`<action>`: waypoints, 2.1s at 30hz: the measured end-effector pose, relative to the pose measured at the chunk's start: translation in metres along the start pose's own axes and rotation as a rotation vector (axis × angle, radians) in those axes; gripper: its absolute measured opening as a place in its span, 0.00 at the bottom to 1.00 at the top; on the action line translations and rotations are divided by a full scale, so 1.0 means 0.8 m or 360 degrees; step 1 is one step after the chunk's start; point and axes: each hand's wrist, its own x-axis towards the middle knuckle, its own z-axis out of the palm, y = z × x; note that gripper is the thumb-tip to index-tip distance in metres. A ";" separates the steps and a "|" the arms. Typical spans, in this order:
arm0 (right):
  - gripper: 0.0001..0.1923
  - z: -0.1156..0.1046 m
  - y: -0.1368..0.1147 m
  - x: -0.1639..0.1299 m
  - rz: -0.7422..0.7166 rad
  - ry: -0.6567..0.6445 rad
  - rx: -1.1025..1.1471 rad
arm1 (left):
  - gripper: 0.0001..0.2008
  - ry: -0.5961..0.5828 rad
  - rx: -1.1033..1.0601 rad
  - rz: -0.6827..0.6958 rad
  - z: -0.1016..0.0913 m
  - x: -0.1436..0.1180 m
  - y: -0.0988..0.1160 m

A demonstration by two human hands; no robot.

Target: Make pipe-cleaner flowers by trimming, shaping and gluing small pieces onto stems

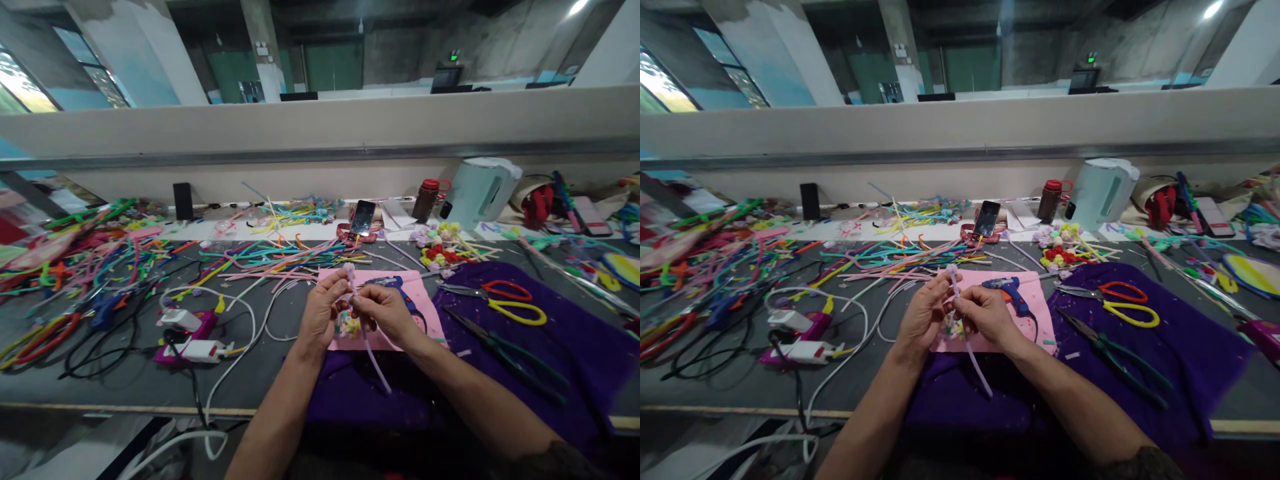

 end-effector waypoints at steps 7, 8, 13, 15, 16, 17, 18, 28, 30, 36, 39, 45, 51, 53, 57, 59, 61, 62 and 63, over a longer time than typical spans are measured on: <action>0.15 0.000 -0.001 0.001 0.0010 -0.0013 -0.0075 | 0.15 0.0047 0.0070 -0.0006 -0.002 0.000 -0.003; 0.16 0.000 -0.001 0.001 0.0013 -0.0017 -0.0082 | 0.14 0.0053 0.0075 0.0003 -0.003 0.000 -0.004; 0.15 0.001 0.003 0.002 0.0013 -0.0040 -0.0105 | 0.13 0.0109 0.0082 0.0031 -0.006 -0.001 -0.009; 0.15 0.001 0.005 0.002 0.0015 -0.0041 -0.0117 | 0.14 0.0133 0.0075 0.0034 -0.006 -0.001 -0.009; 0.15 0.001 0.006 0.002 0.0014 -0.0042 -0.0123 | 0.15 0.0143 0.0073 0.0034 -0.006 -0.001 -0.009; 0.15 0.001 0.007 0.003 0.0010 -0.0043 -0.0133 | 0.15 0.0154 0.0072 0.0033 -0.006 -0.002 -0.009; 0.15 0.001 0.007 0.003 0.0004 -0.0049 -0.0148 | 0.16 0.0169 0.0070 0.0034 -0.006 -0.002 -0.009; 0.14 0.001 0.015 0.004 -0.0002 -0.0089 -0.0243 | 0.14 0.0269 0.0122 0.0059 -0.008 -0.005 -0.012; 0.14 0.002 0.016 0.004 0.0004 -0.0085 -0.0255 | 0.14 0.0287 0.0118 0.0075 -0.008 -0.005 -0.013; 0.13 0.001 0.019 0.004 -0.0007 -0.0089 -0.0263 | 0.12 0.0250 0.0146 0.0100 -0.011 -0.003 -0.016; 0.13 0.001 0.018 0.003 -0.0020 -0.0095 -0.0270 | 0.11 0.0240 0.0156 0.0110 -0.012 -0.002 -0.016; 0.13 0.004 0.014 0.002 0.0001 -0.0090 -0.0270 | 0.11 0.0251 0.0126 0.0083 -0.012 -0.002 -0.017; 0.13 0.005 0.012 0.001 -0.0014 -0.0105 -0.0337 | 0.10 0.0234 0.0085 0.0073 -0.014 -0.002 -0.018; 0.13 0.004 0.014 0.001 -0.0027 -0.0101 -0.0364 | 0.10 0.0234 0.0081 0.0070 -0.014 -0.002 -0.018; 0.12 0.003 0.020 0.002 -0.0061 -0.0118 -0.0393 | 0.10 0.0246 0.0074 0.0075 -0.015 -0.002 -0.020; 0.12 0.002 0.022 0.002 -0.0077 -0.0128 -0.0402 | 0.09 0.0233 0.0078 0.0076 -0.016 -0.002 -0.022; 0.13 0.002 0.023 0.002 -0.0091 -0.0131 -0.0424 | 0.10 0.0222 0.0091 0.0063 -0.018 -0.002 -0.026; 0.13 0.001 0.022 0.003 -0.0093 -0.0127 -0.0433 | 0.10 0.0227 0.0099 0.0055 -0.018 -0.001 -0.028; 0.13 0.001 0.021 0.003 -0.0089 -0.0115 -0.0433 | 0.11 0.0240 0.0107 0.0047 -0.018 -0.001 -0.029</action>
